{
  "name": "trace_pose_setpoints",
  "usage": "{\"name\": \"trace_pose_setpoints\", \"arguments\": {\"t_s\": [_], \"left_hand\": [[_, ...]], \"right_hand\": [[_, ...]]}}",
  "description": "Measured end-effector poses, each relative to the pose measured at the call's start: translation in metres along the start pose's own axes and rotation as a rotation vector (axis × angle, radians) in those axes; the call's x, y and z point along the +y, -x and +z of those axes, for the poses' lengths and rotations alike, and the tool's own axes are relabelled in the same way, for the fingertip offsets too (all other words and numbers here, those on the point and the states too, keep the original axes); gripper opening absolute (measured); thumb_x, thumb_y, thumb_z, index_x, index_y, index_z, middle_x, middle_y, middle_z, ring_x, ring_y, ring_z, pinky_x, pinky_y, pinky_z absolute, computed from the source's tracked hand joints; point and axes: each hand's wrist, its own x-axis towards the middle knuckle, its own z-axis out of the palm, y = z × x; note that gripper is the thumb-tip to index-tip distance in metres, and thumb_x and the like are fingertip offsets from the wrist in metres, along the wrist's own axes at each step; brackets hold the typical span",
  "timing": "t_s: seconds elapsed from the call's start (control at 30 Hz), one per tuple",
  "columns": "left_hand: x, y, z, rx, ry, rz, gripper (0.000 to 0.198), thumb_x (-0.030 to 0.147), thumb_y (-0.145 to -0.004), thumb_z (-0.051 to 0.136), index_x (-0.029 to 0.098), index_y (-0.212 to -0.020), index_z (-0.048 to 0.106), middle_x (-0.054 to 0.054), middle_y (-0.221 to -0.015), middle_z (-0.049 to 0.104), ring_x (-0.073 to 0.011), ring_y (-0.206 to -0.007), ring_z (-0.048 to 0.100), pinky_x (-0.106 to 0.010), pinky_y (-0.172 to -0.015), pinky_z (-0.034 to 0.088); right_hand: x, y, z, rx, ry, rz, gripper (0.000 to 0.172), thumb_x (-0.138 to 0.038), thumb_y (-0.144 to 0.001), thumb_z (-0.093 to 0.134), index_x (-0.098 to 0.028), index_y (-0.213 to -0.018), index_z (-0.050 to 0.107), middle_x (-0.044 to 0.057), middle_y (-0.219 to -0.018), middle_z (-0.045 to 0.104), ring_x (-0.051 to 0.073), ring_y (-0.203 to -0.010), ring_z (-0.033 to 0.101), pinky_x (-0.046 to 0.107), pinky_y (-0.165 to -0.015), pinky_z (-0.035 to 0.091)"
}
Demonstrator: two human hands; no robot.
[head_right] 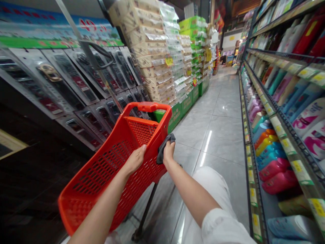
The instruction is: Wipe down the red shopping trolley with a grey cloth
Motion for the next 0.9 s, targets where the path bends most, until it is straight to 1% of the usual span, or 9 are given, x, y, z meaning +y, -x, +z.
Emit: {"name": "trace_pose_setpoints", "arguments": {"t_s": [0.1,0.17,0.27,0.37,0.47,0.57,0.67,0.83,0.9], "left_hand": [[0.001,0.001,0.0,0.001,-0.015,-0.005,0.075,0.066,-0.092,0.021,0.012,-0.11,0.069,-0.013,-0.122,0.069,-0.0271,-0.119,0.06,-0.039,-0.11,0.04],[0.0,0.001,0.001,0.009,-0.011,-0.003,0.074,0.066,-0.092,0.022,0.012,-0.112,0.068,-0.012,-0.125,0.068,-0.0262,-0.122,0.059,-0.039,-0.111,0.038],[-0.001,0.001,0.002,0.02,0.002,-0.011,0.074,0.068,-0.091,0.022,0.013,-0.111,0.069,-0.011,-0.125,0.068,-0.0265,-0.121,0.06,-0.04,-0.111,0.039],[0.001,0.002,0.002,0.017,0.012,-0.028,0.077,0.069,-0.091,0.02,0.012,-0.108,0.069,-0.013,-0.119,0.07,-0.0267,-0.115,0.063,-0.039,-0.106,0.044],[0.003,0.004,0.001,0.009,0.012,-0.031,0.078,0.07,-0.09,0.02,0.012,-0.111,0.068,-0.013,-0.121,0.069,-0.0266,-0.12,0.06,-0.038,-0.109,0.041],[0.003,0.004,0.0,0.011,-0.01,-0.049,0.08,0.072,-0.089,0.019,0.012,-0.11,0.068,-0.014,-0.123,0.068,-0.0284,-0.12,0.059,-0.041,-0.11,0.039],[0.001,0.002,0.0,0.014,-0.004,-0.043,0.079,0.071,-0.09,0.018,0.013,-0.105,0.07,-0.013,-0.119,0.07,-0.0281,-0.115,0.062,-0.041,-0.106,0.042],[0.0,0.0,-0.001,0.006,0.028,-0.046,0.079,0.07,-0.09,0.016,0.013,-0.101,0.07,-0.013,-0.113,0.071,-0.0261,-0.11,0.064,-0.037,-0.101,0.045],[0.001,0.001,-0.002,0.005,0.04,-0.056,0.08,0.07,-0.091,0.015,0.013,-0.099,0.07,-0.013,-0.11,0.072,-0.0259,-0.109,0.064,-0.037,-0.101,0.045]], "right_hand": [[-0.025,-0.004,0.006,-0.066,0.025,-0.09,0.043,-0.04,-0.085,0.053,-0.023,-0.124,0.05,0.006,-0.122,0.06,0.019,-0.113,0.056,0.038,-0.102,0.043],[-0.034,0.001,0.009,-0.03,0.084,-0.156,0.041,-0.036,-0.083,0.057,-0.022,-0.121,0.051,0.008,-0.124,0.057,0.021,-0.118,0.052,0.041,-0.106,0.039],[-0.029,0.026,0.01,0.074,0.225,-0.194,0.027,-0.028,-0.078,0.059,-0.022,-0.104,0.057,0.009,-0.117,0.056,0.023,-0.116,0.05,0.043,-0.107,0.036],[-0.018,0.047,0.014,0.046,0.229,-0.143,0.025,-0.024,-0.077,0.058,-0.023,-0.102,0.056,0.007,-0.111,0.056,0.022,-0.109,0.052,0.042,-0.104,0.039],[-0.02,0.038,0.02,0.116,0.116,-0.102,0.028,-0.028,-0.082,0.054,-0.022,-0.109,0.052,0.007,-0.11,0.057,0.021,-0.106,0.055,0.04,-0.101,0.042],[-0.029,0.022,0.023,0.168,0.075,-0.127,0.028,-0.034,-0.083,0.056,-0.022,-0.107,0.051,0.006,-0.108,0.058,0.02,-0.102,0.056,0.038,-0.097,0.044],[-0.034,0.029,0.021,0.114,0.126,-0.187,0.023,-0.032,-0.08,0.061,-0.021,-0.099,0.054,0.004,-0.099,0.058,0.019,-0.095,0.056,0.036,-0.093,0.045],[-0.026,0.065,0.012,-0.15,0.217,-0.199,0.02,-0.029,-0.074,0.068,-0.021,-0.09,0.059,0.001,-0.09,0.06,0.018,-0.086,0.058,0.033,-0.085,0.047],[-0.026,0.058,0.008,-0.114,0.191,-0.152,0.022,-0.029,-0.072,0.069,-0.02,-0.09,0.06,0.001,-0.089,0.062,0.018,-0.086,0.058,0.033,-0.084,0.048]]}}
